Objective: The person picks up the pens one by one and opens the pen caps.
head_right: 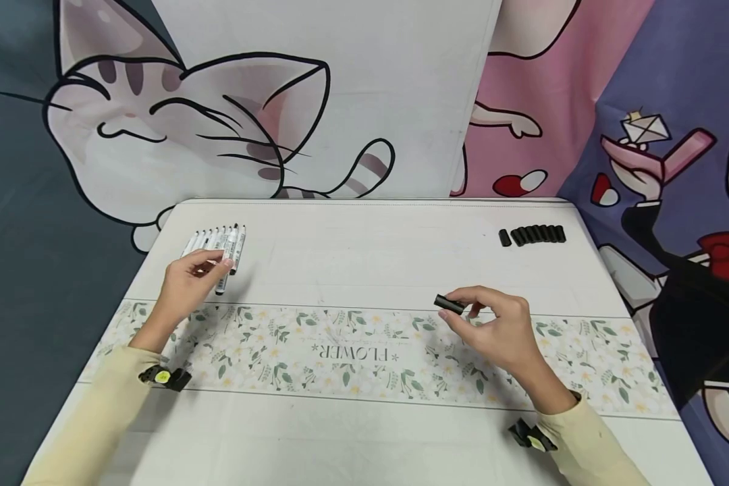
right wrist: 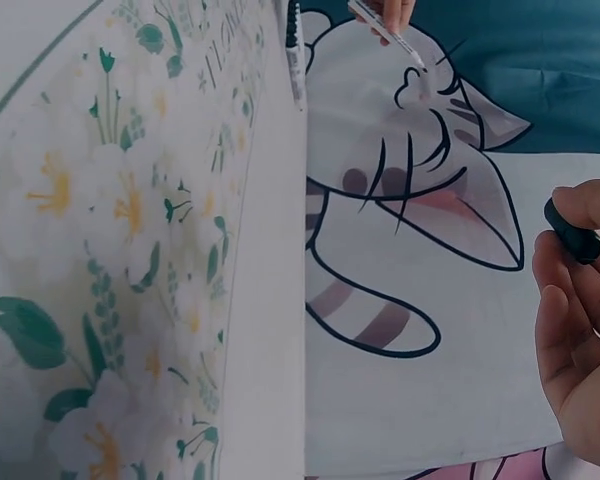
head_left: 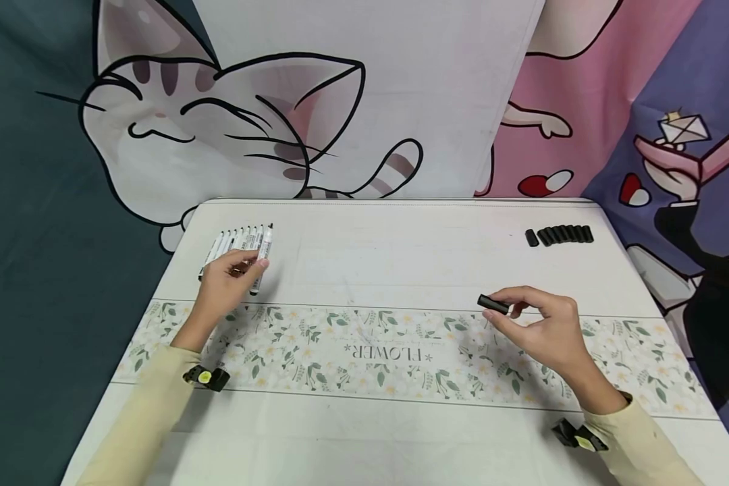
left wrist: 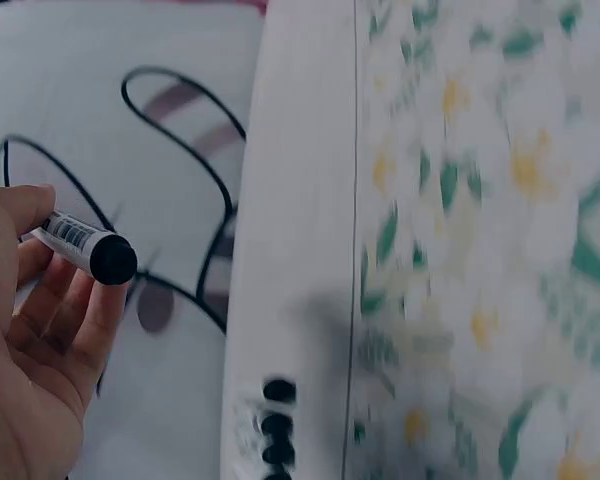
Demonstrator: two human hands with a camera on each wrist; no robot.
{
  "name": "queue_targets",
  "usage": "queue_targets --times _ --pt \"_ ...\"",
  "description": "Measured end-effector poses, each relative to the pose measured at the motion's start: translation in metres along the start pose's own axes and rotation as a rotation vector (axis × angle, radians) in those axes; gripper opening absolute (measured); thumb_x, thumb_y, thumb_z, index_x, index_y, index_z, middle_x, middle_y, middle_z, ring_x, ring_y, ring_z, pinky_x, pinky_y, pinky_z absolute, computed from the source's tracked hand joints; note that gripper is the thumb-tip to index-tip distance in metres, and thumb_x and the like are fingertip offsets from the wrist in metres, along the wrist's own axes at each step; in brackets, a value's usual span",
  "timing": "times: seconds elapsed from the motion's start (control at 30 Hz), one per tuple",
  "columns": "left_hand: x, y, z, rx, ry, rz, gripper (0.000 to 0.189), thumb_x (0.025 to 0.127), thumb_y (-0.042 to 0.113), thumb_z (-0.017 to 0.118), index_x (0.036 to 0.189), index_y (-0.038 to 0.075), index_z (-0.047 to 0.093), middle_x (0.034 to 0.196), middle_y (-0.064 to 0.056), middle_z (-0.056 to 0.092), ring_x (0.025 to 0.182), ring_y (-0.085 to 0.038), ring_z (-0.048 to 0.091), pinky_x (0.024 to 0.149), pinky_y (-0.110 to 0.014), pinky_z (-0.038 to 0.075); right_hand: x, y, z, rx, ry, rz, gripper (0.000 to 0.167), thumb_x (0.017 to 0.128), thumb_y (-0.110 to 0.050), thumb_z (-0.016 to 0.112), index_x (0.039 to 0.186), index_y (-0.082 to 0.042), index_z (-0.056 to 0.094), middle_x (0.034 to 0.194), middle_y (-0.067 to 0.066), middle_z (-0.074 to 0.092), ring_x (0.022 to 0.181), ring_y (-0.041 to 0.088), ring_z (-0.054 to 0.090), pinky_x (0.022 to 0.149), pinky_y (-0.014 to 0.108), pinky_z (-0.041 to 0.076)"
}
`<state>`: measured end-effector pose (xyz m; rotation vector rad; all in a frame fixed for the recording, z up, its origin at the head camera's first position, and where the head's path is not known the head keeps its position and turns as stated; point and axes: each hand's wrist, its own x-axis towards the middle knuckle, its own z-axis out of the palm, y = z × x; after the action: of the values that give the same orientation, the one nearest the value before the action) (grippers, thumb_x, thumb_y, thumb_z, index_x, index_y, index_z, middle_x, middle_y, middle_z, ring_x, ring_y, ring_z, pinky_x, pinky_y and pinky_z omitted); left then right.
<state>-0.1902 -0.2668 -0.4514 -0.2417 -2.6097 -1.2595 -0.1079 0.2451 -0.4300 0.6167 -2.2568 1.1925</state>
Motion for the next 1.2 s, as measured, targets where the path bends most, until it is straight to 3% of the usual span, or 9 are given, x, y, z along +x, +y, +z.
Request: queue_targets --times 0.2,0.4,0.6,0.8,0.93,1.07,1.2 --pt "0.007 -0.025 -0.016 0.028 0.033 -0.061 0.043 0.101 0.032 0.068 0.129 0.0 0.068 0.116 -0.016 0.067 0.092 -0.002 0.057 0.08 -0.014 0.047 -0.005 0.005 -0.004 -0.018 0.014 0.022 0.041 0.06 0.013 0.089 0.093 -0.011 0.08 0.082 0.002 0.076 0.067 0.0 0.059 0.063 0.012 0.046" --pt "0.011 -0.047 -0.03 0.078 0.085 -0.14 0.048 0.101 0.04 0.065 0.132 0.003 0.066 0.114 -0.014 0.066 0.09 -0.004 0.056 0.072 -0.015 0.047 -0.008 0.006 -0.009 -0.026 0.022 0.037 0.041 0.062 0.014 0.088 0.094 -0.01 0.08 0.083 0.004 0.076 0.067 0.0 0.061 0.065 0.012 0.047" --pt "0.017 -0.073 -0.045 0.139 0.144 -0.207 0.052 0.099 0.046 0.065 0.133 0.007 0.066 0.113 -0.011 0.067 0.085 0.001 0.055 0.065 -0.014 0.044 -0.012 0.007 -0.013 -0.041 0.04 0.055 0.041 0.06 0.018 0.086 0.093 -0.005 0.079 0.082 0.008 0.075 0.067 -0.001 0.06 0.065 0.012 0.047" --pt "0.021 -0.094 -0.056 0.116 0.169 -0.257 0.052 0.098 0.047 0.067 0.13 0.006 0.066 0.111 -0.008 0.067 0.083 0.005 0.056 0.067 -0.013 0.045 -0.015 0.009 -0.021 -0.036 0.053 0.079 0.04 0.062 0.017 0.087 0.094 -0.006 0.08 0.086 0.003 0.076 0.07 -0.001 0.061 0.066 0.011 0.047" --pt "0.023 -0.104 -0.062 0.104 0.177 -0.294 0.052 0.098 0.046 0.067 0.128 0.003 0.067 0.103 0.001 0.066 0.081 0.005 0.056 0.065 -0.013 0.046 -0.017 0.008 -0.025 -0.037 0.064 0.084 0.039 0.063 0.018 0.086 0.095 -0.004 0.079 0.088 -0.001 0.075 0.07 0.0 0.062 0.067 0.01 0.048" --pt "0.024 -0.114 -0.069 0.108 0.183 -0.36 0.054 0.097 0.047 0.067 0.127 0.002 0.067 0.096 0.009 0.063 0.078 0.004 0.056 0.062 -0.014 0.046 -0.02 0.008 -0.028 -0.058 0.063 0.113 0.037 0.065 0.015 0.086 0.096 -0.005 0.079 0.089 -0.009 0.074 0.07 0.0 0.061 0.068 0.011 0.047" --pt "0.026 -0.122 -0.074 0.122 0.158 -0.468 0.06 0.096 0.053 0.064 0.128 0.003 0.066 0.093 0.014 0.06 0.078 0.002 0.055 0.061 -0.017 0.046 -0.022 0.009 -0.032 -0.063 0.079 0.129 0.037 0.065 0.015 0.086 0.096 -0.005 0.079 0.088 -0.01 0.075 0.069 0.0 0.061 0.066 0.011 0.047"
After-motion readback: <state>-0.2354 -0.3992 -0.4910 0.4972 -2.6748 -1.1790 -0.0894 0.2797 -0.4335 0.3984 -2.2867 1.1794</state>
